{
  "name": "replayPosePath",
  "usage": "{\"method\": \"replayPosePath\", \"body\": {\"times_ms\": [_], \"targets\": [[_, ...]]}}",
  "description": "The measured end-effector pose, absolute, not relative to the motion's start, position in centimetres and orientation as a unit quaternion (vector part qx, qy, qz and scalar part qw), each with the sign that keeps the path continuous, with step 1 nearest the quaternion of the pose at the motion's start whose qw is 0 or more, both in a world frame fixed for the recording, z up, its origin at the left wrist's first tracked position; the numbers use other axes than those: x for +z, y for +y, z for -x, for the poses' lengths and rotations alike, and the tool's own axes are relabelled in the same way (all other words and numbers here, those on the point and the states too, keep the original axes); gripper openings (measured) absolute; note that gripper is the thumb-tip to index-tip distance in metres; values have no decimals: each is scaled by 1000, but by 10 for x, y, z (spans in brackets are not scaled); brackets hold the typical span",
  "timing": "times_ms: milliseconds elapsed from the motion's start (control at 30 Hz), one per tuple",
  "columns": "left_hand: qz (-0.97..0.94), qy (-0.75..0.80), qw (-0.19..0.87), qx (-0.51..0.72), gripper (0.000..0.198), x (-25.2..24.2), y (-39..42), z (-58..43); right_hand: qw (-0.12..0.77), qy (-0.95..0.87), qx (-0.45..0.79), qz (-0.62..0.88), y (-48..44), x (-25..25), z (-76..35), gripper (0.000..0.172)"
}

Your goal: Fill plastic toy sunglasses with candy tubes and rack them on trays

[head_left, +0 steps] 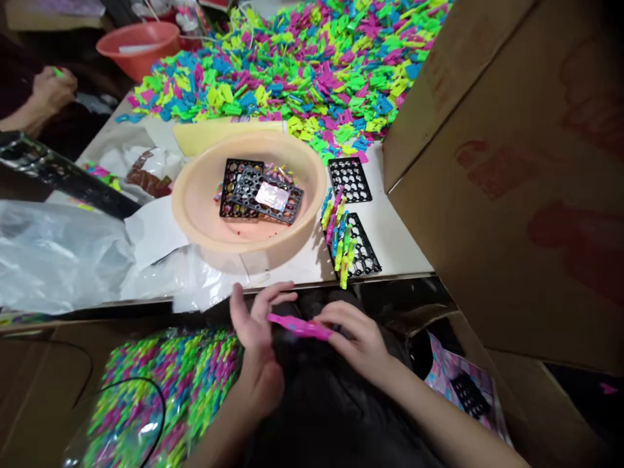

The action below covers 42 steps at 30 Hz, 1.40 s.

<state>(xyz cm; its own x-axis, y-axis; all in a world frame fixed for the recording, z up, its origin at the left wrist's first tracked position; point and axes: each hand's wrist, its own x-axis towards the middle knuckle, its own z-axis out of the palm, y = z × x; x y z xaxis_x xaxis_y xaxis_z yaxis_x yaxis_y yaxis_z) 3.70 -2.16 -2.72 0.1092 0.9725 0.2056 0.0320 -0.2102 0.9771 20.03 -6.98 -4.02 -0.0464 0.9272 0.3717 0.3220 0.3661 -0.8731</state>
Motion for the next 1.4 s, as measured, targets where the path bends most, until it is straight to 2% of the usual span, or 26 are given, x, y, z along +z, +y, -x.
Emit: {"method": "replayPosePath", "body": {"times_ms": [100, 167, 233, 433, 600, 1400], "targets": [[-656, 444, 351, 500, 63, -19, 9, -19, 535, -592, 247, 550, -74, -54, -228, 8], [-740, 484, 228, 409, 52, -7, 35, -8, 542, -533, 205, 617, -70, -70, -247, 6], [-801, 487, 151, 316, 40, 5, 63, -3, 530, -510, 173, 655, -62, -88, -262, 8], [-880, 451, 32, 144, 40, 2, 134, -20, 453, -582, 100, 667, -37, -122, -280, 13], [-869, 489, 32, 68, 37, -14, 133, -39, 431, -594, 89, 674, -31, -129, -278, 12], [-858, 492, 35, 143, 40, -22, 129, -36, 380, -649, 32, 658, -33, -132, -275, 12]]}}
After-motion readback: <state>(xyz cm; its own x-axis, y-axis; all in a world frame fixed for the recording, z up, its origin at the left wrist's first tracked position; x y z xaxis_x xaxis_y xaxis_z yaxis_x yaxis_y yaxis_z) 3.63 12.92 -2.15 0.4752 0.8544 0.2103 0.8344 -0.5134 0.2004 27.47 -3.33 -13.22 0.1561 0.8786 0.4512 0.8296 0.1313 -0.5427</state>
